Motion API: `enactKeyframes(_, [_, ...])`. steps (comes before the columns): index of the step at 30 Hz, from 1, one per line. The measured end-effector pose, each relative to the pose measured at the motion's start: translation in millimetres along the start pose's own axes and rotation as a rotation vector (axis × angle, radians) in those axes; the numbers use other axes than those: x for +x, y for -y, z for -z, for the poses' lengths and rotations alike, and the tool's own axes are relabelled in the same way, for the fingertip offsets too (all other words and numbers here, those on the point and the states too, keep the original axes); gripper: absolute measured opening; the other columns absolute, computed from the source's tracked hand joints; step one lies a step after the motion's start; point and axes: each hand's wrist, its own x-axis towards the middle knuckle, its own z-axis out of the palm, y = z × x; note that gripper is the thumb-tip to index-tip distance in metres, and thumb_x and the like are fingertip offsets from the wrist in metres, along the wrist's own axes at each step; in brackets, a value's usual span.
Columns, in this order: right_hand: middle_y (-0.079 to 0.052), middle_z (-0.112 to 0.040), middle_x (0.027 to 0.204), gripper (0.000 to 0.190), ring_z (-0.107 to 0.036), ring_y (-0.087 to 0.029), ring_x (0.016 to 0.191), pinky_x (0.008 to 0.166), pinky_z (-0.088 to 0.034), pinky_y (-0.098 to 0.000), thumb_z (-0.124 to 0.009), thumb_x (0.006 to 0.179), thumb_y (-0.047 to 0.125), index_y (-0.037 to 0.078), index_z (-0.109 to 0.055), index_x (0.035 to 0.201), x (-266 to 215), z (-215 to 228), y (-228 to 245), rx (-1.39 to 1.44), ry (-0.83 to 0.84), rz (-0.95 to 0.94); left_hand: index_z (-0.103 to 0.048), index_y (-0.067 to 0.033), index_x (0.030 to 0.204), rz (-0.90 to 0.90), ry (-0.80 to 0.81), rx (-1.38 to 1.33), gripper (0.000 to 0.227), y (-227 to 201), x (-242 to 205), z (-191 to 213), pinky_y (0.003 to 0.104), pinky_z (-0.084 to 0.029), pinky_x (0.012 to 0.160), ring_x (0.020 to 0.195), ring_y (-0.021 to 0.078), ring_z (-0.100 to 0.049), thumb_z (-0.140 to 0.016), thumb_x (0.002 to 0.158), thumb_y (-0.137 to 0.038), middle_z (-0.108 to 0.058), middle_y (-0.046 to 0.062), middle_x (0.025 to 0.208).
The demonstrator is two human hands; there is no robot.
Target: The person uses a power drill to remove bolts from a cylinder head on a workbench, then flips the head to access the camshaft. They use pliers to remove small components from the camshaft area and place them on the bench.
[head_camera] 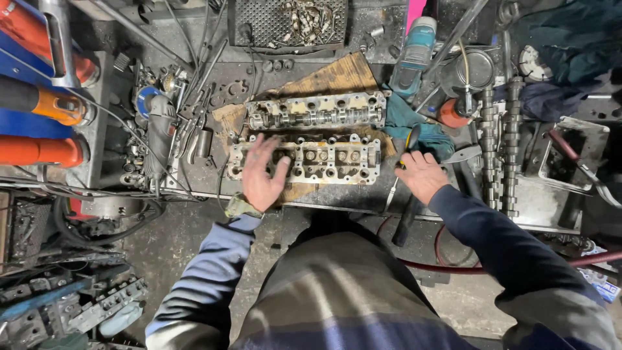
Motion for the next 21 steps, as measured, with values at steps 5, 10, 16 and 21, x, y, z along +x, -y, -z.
enactKeyframes(5, [-0.008,-0.050,0.105,0.009,-0.050,-0.033,0.097,0.080,-0.036,-0.0468,-0.065,0.097,0.021,0.021,-0.058,0.091,16.7,26.2,-11.9,-0.001,-0.153,0.118,-0.074,-0.0042,0.132,-0.120,0.125,-0.071,0.037,-23.7,-14.1,-9.1,0.059,-0.044,0.117,0.140,0.0454,-0.056,-0.072,0.100,-0.023,-0.074,0.023,0.128])
enactKeyframes(10, [-0.007,-0.062,0.115,0.004,-0.057,-0.033,0.110,0.095,-0.042,-0.0489,-0.062,0.099,0.022,0.022,-0.063,0.103,3.7,77.3,-24.8,0.028,-0.271,0.103,-0.076,-0.0042,0.126,-0.189,0.159,-0.125,0.032,-17.6,-18.4,-9.6,0.057,-0.053,0.108,0.133,0.0436,-0.063,-0.075,0.098,-0.021,-0.077,0.023,0.123])
enactKeyframes(16, [0.005,-0.073,0.129,0.017,-0.063,-0.027,0.122,0.098,-0.048,-0.0372,-0.065,0.101,0.020,0.026,-0.076,0.113,-35.3,125.7,-1.6,0.339,-0.349,-0.268,-0.075,-0.0076,0.130,-0.254,0.271,-0.357,0.035,-26.2,-15.2,-30.2,0.052,-0.058,0.104,0.125,0.0392,-0.070,-0.074,0.097,-0.018,-0.078,0.018,0.124])
enactKeyframes(21, [-0.011,-0.067,0.085,0.017,-0.064,-0.029,0.078,0.074,-0.052,-0.0419,-0.068,0.105,0.014,0.006,-0.077,0.117,-48.0,145.7,76.4,1.097,-0.392,-0.696,-0.061,-0.0134,0.148,-0.187,0.762,-0.590,0.049,-72.3,-11.6,-37.2,0.056,-0.060,0.103,0.117,0.0397,-0.074,-0.063,0.106,-0.038,-0.077,0.016,0.127])
